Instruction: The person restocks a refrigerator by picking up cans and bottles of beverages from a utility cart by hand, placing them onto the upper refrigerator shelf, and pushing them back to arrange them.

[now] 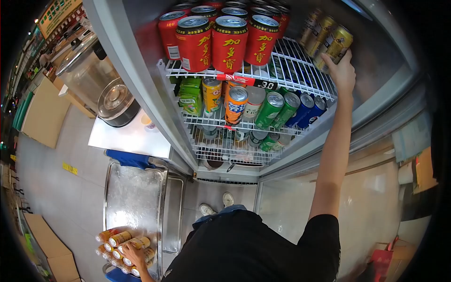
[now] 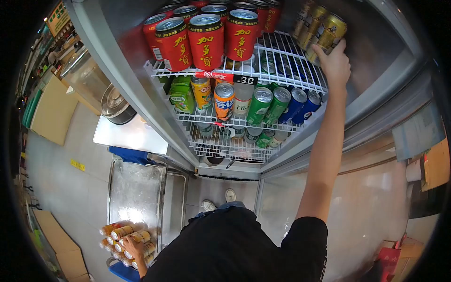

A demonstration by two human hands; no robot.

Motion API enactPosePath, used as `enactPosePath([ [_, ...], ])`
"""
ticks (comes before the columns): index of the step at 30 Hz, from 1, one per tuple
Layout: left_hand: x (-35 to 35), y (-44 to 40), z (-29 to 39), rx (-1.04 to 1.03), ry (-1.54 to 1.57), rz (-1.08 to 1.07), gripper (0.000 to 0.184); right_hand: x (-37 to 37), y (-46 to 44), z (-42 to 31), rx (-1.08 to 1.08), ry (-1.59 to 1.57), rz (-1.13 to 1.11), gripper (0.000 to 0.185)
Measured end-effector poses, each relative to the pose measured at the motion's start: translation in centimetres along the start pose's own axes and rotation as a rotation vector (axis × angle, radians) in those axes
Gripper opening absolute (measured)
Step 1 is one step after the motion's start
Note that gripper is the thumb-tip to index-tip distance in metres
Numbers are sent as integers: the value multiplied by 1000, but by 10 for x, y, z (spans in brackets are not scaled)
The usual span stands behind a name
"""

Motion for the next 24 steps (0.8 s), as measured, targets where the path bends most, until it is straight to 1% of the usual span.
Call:
enactPosePath([
  [1,7,-3,6,-18,18,12,62,0,1,0,-15,3,-17,98],
  [2,17,-8,12,-20,83,13,63,11,14,-11,74,-6,142,89],
  [5,59,-26,47,108,413,-2,64,45,62,-29,221,-491,490,70],
  [6,68,-33,58,35,394,69,64,52,86,-40,256,-645,466,61],
  [7,84,-43,77,7,443,75,64,59,118,-51,287,-798,436,54],
  [8,108,-52,105,-23,486,76,64,70,152,-73,381,-726,295,47],
  [9,130,-61,133,-52,531,78,64,70,183,-93,506,-794,106,45],
  [10,149,-70,161,-122,596,84,62,70,215,-112,607,-861,-102,44],
  [11,165,-77,188,-195,658,87,61,58,245,-133,851,-997,-176,53],
  [12,180,-82,214,-310,731,111,62,47,276,-151,990,-1050,-418,64],
  [14,211,-90,268,-517,852,168,62,40,324,-177,1166,-1089,-640,79],
  [15,229,-91,294,-606,899,200,62,36,333,-179,1147,-1066,-698,84],
  [17,257,-91,335,-708,1001,248,66,29,345,-182,1114,-1016,-815,95],
  [18,268,-92,349,-795,1014,285,71,30,345,-182,1109,-1028,-752,101],
  [20,284,-91,371,-962,1037,355,81,26,338,-171,1035,-1047,-658,98],
  [21,287,-95,379,-978,1141,305,86,25,330,-164,998,-1056,-607,97],
  [22,290,-97,386,-992,1244,254,92,38,314,-158,1017,-995,-446,90],
  [23,291,-100,389,-1005,1345,198,97,40,298,-149,945,-952,-370,88],
  [24,298,-101,391,-1050,1316,226,102,41,279,-138,874,-906,-292,86],
])
Point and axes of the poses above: each hand's wrist, its own y-axis away from the middle knuckle, its own x-axis out of the back of the hand, z = x × y, the point moved 6 cm from there along -y, towards the middle knuckle, and after that the axes turned 1 degree about z, right-handed, at the moved point
